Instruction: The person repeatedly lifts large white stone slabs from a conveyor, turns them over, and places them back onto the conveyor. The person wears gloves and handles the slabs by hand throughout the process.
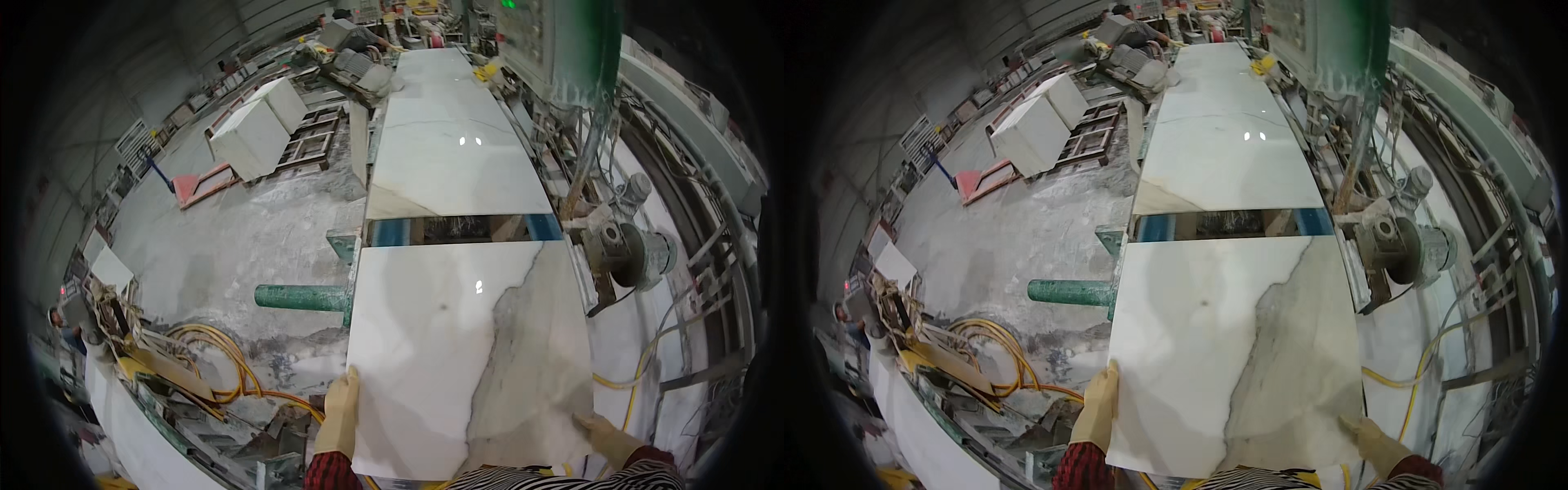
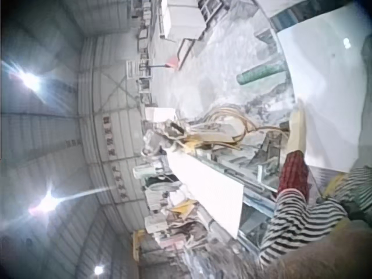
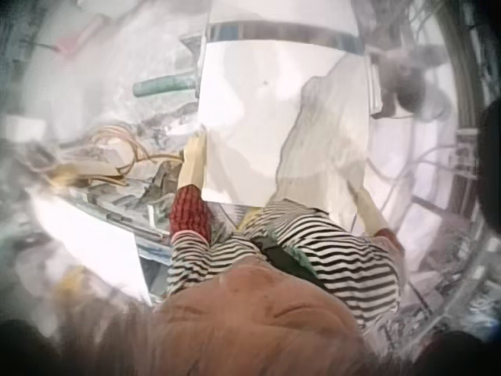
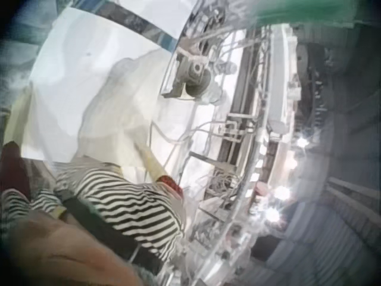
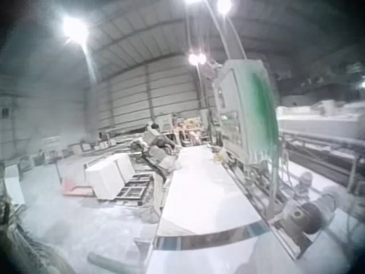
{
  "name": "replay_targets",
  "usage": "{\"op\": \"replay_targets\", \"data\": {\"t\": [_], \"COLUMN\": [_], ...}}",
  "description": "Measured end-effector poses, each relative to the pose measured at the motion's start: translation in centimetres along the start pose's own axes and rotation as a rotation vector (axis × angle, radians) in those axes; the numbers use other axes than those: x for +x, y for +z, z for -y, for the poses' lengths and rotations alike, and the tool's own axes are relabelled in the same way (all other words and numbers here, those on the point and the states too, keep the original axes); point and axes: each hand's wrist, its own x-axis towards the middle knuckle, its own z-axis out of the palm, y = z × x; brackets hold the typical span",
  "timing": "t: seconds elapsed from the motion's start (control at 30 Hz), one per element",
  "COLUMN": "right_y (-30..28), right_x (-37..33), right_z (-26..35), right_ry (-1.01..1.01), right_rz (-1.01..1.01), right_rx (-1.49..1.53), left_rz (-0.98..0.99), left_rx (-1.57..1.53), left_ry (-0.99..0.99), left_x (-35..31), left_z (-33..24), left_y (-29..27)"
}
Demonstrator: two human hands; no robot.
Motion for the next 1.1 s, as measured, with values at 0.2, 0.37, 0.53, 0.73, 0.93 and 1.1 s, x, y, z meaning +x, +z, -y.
{"op": "replay_targets", "data": {"t": [0.2, 0.37, 0.53, 0.73, 0.93, 1.1], "right_y": [2.0, 5.9, 1.9, 5.6, 4.6, 4.9], "right_x": [0.4, -2.1, 3.5, 2.9, 4.8, 5.8], "right_z": [-0.4, 2.8, -0.4, 4.1, 4.5, 5.4], "right_ry": [-0.061, -0.114, -0.139, -0.145, -0.171, -0.237], "right_rz": [-0.074, -0.019, -0.073, -0.034, -0.061, -0.060], "right_rx": [0.058, 0.245, 0.115, 0.198, 0.178, 0.120], "left_rz": [-0.019, -0.023, -0.010, -0.025, -0.065, -0.060], "left_rx": [-0.079, -0.065, -0.092, -0.010, -0.038, -0.014], "left_ry": [-0.002, -0.033, -0.008, -0.036, 0.023, -0.026], "left_x": [2.2, 4.7, 5.8, 8.4, 10.0, 11.1], "left_z": [-4.2, -3.8, -4.9, -4.6, -6.4, -7.3], "left_y": [-1.5, -1.5, -1.3, -1.1, -0.7, -1.0]}}
